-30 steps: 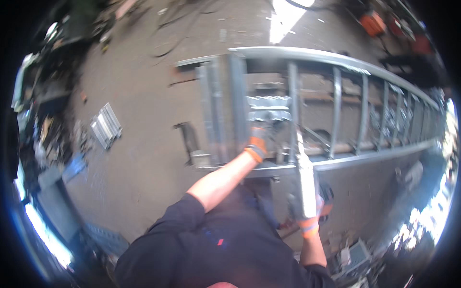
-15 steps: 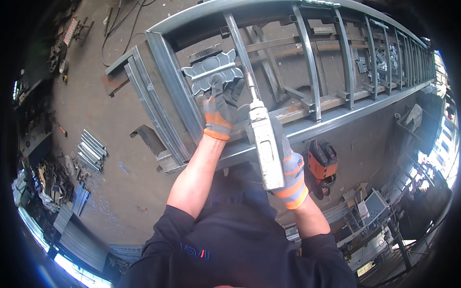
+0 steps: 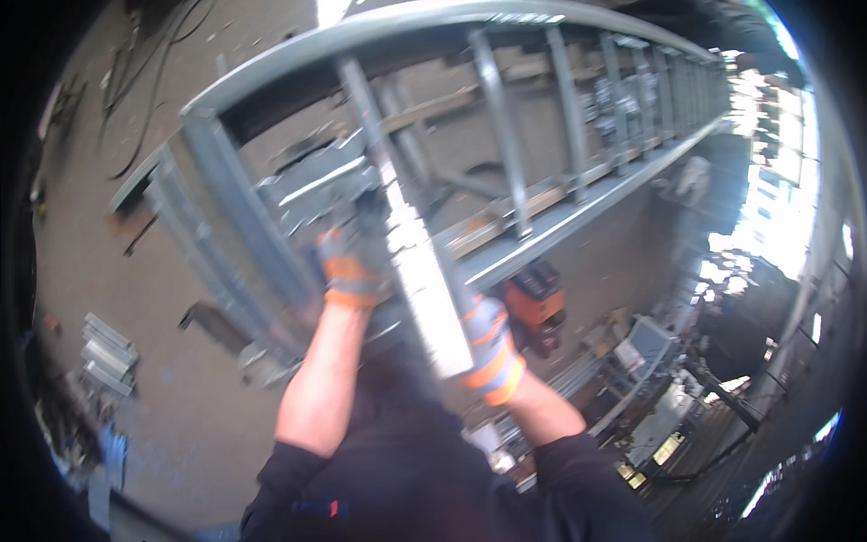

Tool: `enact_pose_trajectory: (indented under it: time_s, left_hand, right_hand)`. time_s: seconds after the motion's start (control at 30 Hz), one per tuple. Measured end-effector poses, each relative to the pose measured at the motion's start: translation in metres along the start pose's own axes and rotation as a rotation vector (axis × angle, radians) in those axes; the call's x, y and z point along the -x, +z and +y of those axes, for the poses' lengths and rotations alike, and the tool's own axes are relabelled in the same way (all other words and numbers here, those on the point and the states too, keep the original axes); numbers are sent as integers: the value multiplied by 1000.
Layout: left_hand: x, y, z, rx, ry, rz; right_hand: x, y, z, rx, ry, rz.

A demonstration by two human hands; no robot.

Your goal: The person welds a metal frame using a handheld welding torch, moving along the frame to join metal pieces. The person repositions the frame and continues welding different sections while wearing protective gloves.

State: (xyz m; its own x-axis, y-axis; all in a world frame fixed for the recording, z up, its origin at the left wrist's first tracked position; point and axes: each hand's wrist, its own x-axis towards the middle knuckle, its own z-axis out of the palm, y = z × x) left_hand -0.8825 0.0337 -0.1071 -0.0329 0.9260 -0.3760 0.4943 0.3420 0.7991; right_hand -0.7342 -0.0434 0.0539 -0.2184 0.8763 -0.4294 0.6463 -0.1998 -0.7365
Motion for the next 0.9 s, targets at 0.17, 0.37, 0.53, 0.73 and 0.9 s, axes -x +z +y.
enact_pose_trajectory:
  time_s: [0.17, 0.37, 0.53, 0.73, 0.9]
  left_hand:
    - [-17, 30, -10, 1755, -405, 96]
    - [-7, 5, -37, 1666, -648, 25]
    - [-6, 1, -21, 1561, -548, 232]
    - [-6, 12, -4, 1303, -421, 323]
    - [-3, 10, 15, 1391, -523, 235]
  right_hand:
    - [3, -25, -1, -85, 62, -80]
    - [17, 10, -68, -57, 116, -7]
    - [-8, 23, -69, 65, 23, 46]
    - [-20, 23, -41, -129, 82, 109]
    - [-16, 7, -19, 53, 48, 57]
